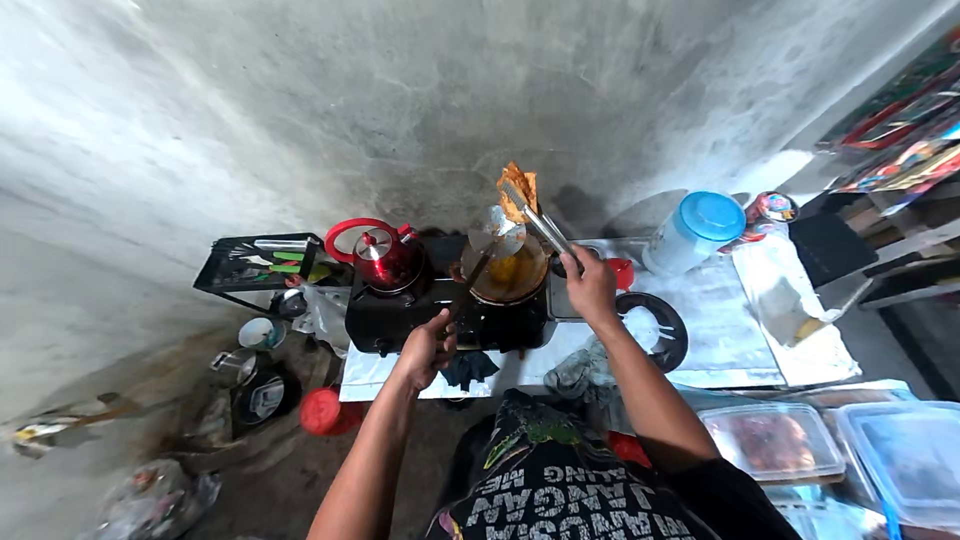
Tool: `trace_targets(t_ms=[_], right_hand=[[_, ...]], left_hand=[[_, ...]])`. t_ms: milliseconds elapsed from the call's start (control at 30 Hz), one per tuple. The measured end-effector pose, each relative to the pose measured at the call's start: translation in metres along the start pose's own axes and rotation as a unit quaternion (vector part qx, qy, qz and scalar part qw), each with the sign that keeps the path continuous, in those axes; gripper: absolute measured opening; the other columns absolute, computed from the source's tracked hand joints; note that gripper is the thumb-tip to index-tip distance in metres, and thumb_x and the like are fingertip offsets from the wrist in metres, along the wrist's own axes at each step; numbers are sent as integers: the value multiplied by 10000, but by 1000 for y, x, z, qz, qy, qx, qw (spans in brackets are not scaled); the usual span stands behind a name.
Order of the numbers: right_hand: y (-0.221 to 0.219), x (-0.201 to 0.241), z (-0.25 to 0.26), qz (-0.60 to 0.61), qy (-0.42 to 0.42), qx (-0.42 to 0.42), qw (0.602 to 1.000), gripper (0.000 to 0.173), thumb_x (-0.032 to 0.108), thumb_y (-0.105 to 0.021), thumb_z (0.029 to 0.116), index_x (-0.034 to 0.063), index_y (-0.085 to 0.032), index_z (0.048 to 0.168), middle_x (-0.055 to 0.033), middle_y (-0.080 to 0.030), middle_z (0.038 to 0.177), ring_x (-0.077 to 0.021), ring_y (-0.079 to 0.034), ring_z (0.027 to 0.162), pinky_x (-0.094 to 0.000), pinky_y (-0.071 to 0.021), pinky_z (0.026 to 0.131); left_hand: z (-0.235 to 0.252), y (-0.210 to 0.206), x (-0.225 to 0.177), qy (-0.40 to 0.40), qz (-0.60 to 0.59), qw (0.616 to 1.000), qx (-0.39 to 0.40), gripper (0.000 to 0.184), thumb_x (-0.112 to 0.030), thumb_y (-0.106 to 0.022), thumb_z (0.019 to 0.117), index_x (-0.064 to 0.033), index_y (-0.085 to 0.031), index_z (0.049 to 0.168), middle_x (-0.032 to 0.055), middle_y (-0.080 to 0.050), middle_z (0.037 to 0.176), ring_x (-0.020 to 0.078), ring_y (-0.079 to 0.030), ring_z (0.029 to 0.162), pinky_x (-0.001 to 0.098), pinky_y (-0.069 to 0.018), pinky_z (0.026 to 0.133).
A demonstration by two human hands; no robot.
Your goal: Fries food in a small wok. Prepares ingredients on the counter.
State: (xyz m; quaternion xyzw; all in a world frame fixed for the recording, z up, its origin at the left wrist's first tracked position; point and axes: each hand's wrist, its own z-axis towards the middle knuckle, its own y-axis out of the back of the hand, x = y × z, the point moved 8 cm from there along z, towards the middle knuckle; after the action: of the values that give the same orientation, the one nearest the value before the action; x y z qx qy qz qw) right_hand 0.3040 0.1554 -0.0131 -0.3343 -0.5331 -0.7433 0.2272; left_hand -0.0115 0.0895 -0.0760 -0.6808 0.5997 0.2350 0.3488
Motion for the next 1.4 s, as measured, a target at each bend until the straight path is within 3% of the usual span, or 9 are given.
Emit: trace_targets(t_ms=[300,400,567,733,867,1000,1167,1267,1400], right_hand=[[58,39,16,77,85,-86,990,405,352,-540,1080,89,-647,1369,-138,-735,1068,-248,-710,853,-486,-592,775],[50,27,15,69,79,-75,992,397,340,-543,1080,76,-655,1354,-141,-733,1069,-254,-709,845,-490,-595,771],[9,-30,-2,25,-58,47,997,375,376,-536,1076,117,-697,1293,-148,-739,1033,-327,-709,926,-591,-556,867],[28,-67,-3,33,-82,12,996,418,400,-511,1083,107,-676,1334,-180,-732,1063,-347,-707,941,-600,-553,864],[41,-88,-7,25,-107,-14,994,376,371,-519,1084,115,-689,1301,-166,-732,1031,-335,-702,915,-601,-548,852],[49,-102,-23,-29,-111,-11,993,382,366,-532,1074,122,-687,1323,-138,-735,1159,-325,-706,1053,-586,-540,956],[51,-111,-42,-223,-72,6,972,412,370,-467,1083,163,-650,1388,-129,-718,1211,-355,-727,972,-586,-574,820],[30,-123,-59,-259,-98,54,960,418,290,-466,1072,149,-623,1433,-138,-663,1378,-381,-729,1013,-576,-589,832],[9,-153,-68,-242,-118,90,959,400,148,-488,1058,95,-591,1441,-174,-612,1428,-409,-712,1028,-582,-587,853]], left_hand=[[-29,-17,-47,-76,-14,996,32,457,-399,-285,1121,-139,-520,829,-76,-363,553,16,-266,394,166,-236,369],[-13,-12,-23,-55,-2,998,22,457,-427,-297,1118,-131,-527,856,-64,-386,564,34,-299,402,181,-272,378],[10,-4,37,4,-18,999,-33,446,-446,-325,1111,-118,-530,890,-57,-376,551,44,-292,394,196,-268,365],[13,-10,39,-16,-23,997,-70,476,-449,-295,1117,-114,-519,865,-53,-362,532,54,-279,385,204,-249,359],[15,-43,38,-7,-11,999,-36,458,-432,-310,1118,-100,-527,888,-51,-367,534,53,-288,388,201,-252,362],[15,-103,47,8,-6,999,35,469,-451,-287,1118,-88,-532,949,-41,-392,556,60,-321,400,208,-290,369],[28,-173,83,18,-8,993,119,502,-478,-248,1116,-89,-516,943,-29,-431,579,82,-391,438,232,-362,415],[33,-189,108,24,5,990,142,506,-476,-267,1115,-97,-525,902,-30,-431,572,94,-411,444,249,-401,428],[47,-196,140,50,49,986,151,515,-508,-235,1110,-151,-517,868,-63,-467,536,60,-440,410,225,-416,403]])
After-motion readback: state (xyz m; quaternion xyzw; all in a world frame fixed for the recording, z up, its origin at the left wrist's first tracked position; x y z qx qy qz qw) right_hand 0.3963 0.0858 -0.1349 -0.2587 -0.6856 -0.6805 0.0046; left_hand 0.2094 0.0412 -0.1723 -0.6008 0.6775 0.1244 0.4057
